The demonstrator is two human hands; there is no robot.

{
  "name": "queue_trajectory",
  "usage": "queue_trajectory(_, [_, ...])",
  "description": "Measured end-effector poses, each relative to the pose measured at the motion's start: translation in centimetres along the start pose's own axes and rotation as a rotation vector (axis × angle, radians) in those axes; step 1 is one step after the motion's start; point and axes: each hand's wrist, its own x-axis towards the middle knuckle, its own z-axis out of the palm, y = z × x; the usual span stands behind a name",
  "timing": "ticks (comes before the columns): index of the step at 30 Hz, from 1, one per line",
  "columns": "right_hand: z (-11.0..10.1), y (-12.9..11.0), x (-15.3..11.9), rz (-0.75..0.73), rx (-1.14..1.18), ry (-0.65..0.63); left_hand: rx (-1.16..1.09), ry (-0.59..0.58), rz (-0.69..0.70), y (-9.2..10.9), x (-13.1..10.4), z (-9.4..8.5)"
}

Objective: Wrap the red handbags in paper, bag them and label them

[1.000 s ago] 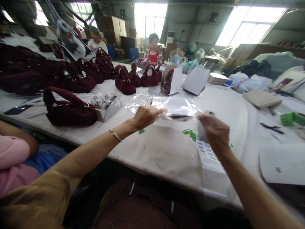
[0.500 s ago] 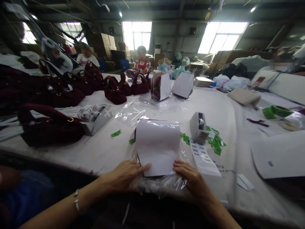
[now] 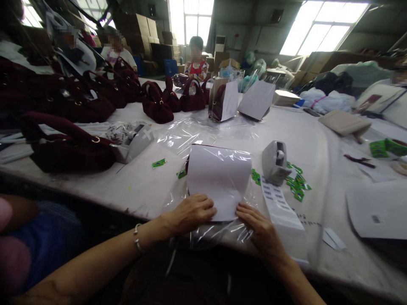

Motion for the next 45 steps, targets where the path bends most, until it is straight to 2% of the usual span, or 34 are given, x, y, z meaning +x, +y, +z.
queue_trajectory(3, [-1.0,0.7,-1.5,0.000,-0.042,-0.100,-0.039,0.045,-0.062,-0.3,-1.1,3.0])
queue_trajectory(6, [-3.9,2.6,-3.1,-0.032,-0.178,-0.280,-0.053,0.092,-0.115,0.2,-1.9,4.3])
queue_trajectory(7, [-5.1,3.1,-3.1,-0.055,-0.241,-0.299,-0.058,0.110,-0.125,0.4,-2.0,4.4])
queue_trajectory(9, [-7.4,2.9,-1.7,-0.085,-0.366,-0.226,-0.070,0.152,-0.137,0.9,-2.1,4.4])
queue_trajectory(10, [-8.1,2.0,-0.2,-0.081,-0.409,-0.153,-0.073,0.172,-0.141,1.0,-2.1,4.3])
queue_trajectory(12, [-8.0,-1.4,4.2,-0.014,-0.446,-0.025,-0.074,0.201,-0.146,1.2,-2.1,4.4])
queue_trajectory(14, [-5.6,-6.3,9.6,0.025,-0.361,0.010,-0.084,0.216,-0.150,1.3,-2.2,4.7])
queue_trajectory(15, [-3.6,-8.7,12.3,-0.026,-0.306,-0.010,-0.095,0.220,-0.151,1.2,-2.2,4.9])
queue_trajectory(17, [1.4,-12.8,17.4,-0.137,-0.285,-0.198,-0.123,0.227,-0.146,1.1,-2.1,5.7])
queue_trajectory(18, [4.0,-14.2,19.6,-0.156,-0.357,-0.319,-0.139,0.231,-0.140,1.1,-2.1,6.1])
queue_trajectory(19, [6.5,-15.2,21.6,-0.141,-0.476,-0.430,-0.154,0.238,-0.137,1.0,-2.0,6.5])
queue_trajectory(21, [10.7,-15.9,24.5,-0.078,-0.684,-0.734,-0.182,0.250,-0.133,1.0,-1.9,7.1])
queue_trajectory(23, [13.5,-15.6,26.0,-0.017,-0.746,-0.859,-0.207,0.228,-0.132,1.0,-1.8,7.4])
queue_trajectory(25, [15.0,-15.1,26.3,0.015,-0.753,-0.898,-0.236,0.175,-0.158,1.0,-1.7,7.4])
queue_trajectory(29, [15.7,-14.5,25.2,0.027,-0.755,-0.875,-0.361,0.109,-0.280,0.9,-1.6,6.8])
queue_trajectory(31, [15.7,-14.5,24.8,0.029,-0.737,-0.835,-0.411,0.111,-0.281,0.9,-1.7,6.3])
queue_trajectory(34, [15.1,-14.8,24.7,0.045,-0.669,-0.764,-0.438,0.138,-0.229,1.1,-2.3,5.7])
queue_trajectory(36, [13.7,-15.1,24.6,0.048,-0.608,-0.701,-0.449,0.152,-0.169,1.4,-3.0,5.3])
queue_trajectory(37, [12.6,-15.3,24.3,0.033,-0.551,-0.628,-0.449,0.146,-0.129,1.6,-3.3,5.2])
queue_trajectory(39, [9.5,-15.6,23.0,0.002,-0.359,-0.373,-0.422,0.101,-0.071,2.0,-3.9,4.9])
queue_trajectory(41, [5.5,-15.5,20.4,0.043,-0.079,-0.061,-0.363,0.042,-0.076,2.6,-4.2,4.6])
queue_trajectory(42, [3.4,-15.3,18.6,0.116,0.066,0.054,-0.331,0.021,-0.097,2.8,-4.3,4.3])
queue_trajectory(45, [-2.6,-14.3,11.9,0.447,0.391,0.263,-0.293,0.002,-0.149,3.1,-4.4,3.6])
